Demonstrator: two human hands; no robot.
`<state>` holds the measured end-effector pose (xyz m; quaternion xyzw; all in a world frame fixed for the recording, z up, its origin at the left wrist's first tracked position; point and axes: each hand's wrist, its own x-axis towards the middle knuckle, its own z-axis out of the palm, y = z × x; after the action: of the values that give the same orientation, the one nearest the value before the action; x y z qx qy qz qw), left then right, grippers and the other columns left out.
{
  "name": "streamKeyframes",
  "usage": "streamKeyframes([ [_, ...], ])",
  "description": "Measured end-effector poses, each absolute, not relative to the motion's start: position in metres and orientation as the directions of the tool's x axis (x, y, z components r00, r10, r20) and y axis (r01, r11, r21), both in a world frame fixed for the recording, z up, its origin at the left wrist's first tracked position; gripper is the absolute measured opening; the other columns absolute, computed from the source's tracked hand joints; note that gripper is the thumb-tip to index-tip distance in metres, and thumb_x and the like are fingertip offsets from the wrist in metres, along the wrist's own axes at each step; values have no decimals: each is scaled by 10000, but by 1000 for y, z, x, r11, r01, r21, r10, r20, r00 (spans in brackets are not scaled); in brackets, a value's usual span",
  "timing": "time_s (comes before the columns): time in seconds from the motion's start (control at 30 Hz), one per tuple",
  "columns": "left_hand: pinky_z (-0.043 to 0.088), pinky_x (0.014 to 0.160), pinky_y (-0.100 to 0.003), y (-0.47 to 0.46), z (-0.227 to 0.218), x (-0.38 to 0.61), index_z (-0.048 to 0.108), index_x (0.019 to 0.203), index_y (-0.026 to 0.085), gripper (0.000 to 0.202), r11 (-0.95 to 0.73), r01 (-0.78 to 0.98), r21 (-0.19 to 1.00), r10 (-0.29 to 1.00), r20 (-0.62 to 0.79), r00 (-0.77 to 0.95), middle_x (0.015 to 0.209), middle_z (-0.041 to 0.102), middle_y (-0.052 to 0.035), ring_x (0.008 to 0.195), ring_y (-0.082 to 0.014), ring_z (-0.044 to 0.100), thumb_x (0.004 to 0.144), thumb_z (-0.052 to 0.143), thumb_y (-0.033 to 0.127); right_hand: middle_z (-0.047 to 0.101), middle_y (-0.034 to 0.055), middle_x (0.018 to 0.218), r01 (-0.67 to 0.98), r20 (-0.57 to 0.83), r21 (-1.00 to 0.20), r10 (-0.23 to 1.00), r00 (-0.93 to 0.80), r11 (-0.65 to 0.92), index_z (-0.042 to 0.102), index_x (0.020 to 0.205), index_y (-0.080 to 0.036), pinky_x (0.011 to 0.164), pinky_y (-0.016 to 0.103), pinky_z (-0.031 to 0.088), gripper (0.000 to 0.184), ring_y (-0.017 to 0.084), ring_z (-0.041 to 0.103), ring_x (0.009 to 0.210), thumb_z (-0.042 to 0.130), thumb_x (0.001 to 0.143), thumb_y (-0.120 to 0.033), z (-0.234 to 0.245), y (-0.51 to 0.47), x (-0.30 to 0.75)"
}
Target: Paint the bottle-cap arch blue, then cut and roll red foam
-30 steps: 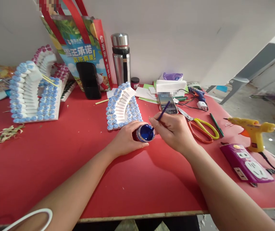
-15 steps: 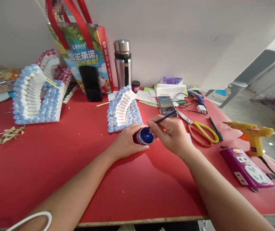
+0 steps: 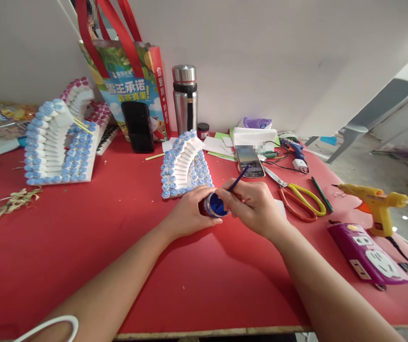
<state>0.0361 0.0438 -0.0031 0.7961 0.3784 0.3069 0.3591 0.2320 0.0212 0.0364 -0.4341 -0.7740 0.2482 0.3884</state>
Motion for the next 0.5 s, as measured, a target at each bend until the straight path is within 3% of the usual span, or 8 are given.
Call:
streamKeyframes([
  [0.1,488,936,-350,45,-5,36,633,1128,219,472,-465,372,804,818,228,528,1121,659,-32,1042,-226,617,689,807,218,606,-4,648,507,443,-686,853,-278,521,613,787,-176,563,224,392,263,95,524,554,539,986,-331,35,22,233],
  [0.27,492,863,-321,44,-5,36,641,1082,211,411,-454,382,805,822,213,529,1051,652,-21,971,-205,618,702,799,215,606,-3,642,474,360,-743,879,-312,473,611,767,-174,533,223,383,299,92,517,535,530,991,-355,35,21,231],
  [0.37,485,877,-324,44,-3,37,638,1105,217,442,-452,373,810,822,216,526,1077,655,-21,987,-207,614,695,802,210,642,14,715,469,433,-718,858,-278,514,620,796,-171,562,226,402,279,93,535,563,519,996,-338,35,22,230],
  [0.5,483,858,-314,43,-2,37,633,1085,221,424,-452,364,815,820,219,529,1038,651,-9,963,-197,612,694,796,197,601,-1,625,539,398,-693,877,-267,479,608,750,-174,520,231,365,309,91,493,514,533,989,-355,35,21,233],
])
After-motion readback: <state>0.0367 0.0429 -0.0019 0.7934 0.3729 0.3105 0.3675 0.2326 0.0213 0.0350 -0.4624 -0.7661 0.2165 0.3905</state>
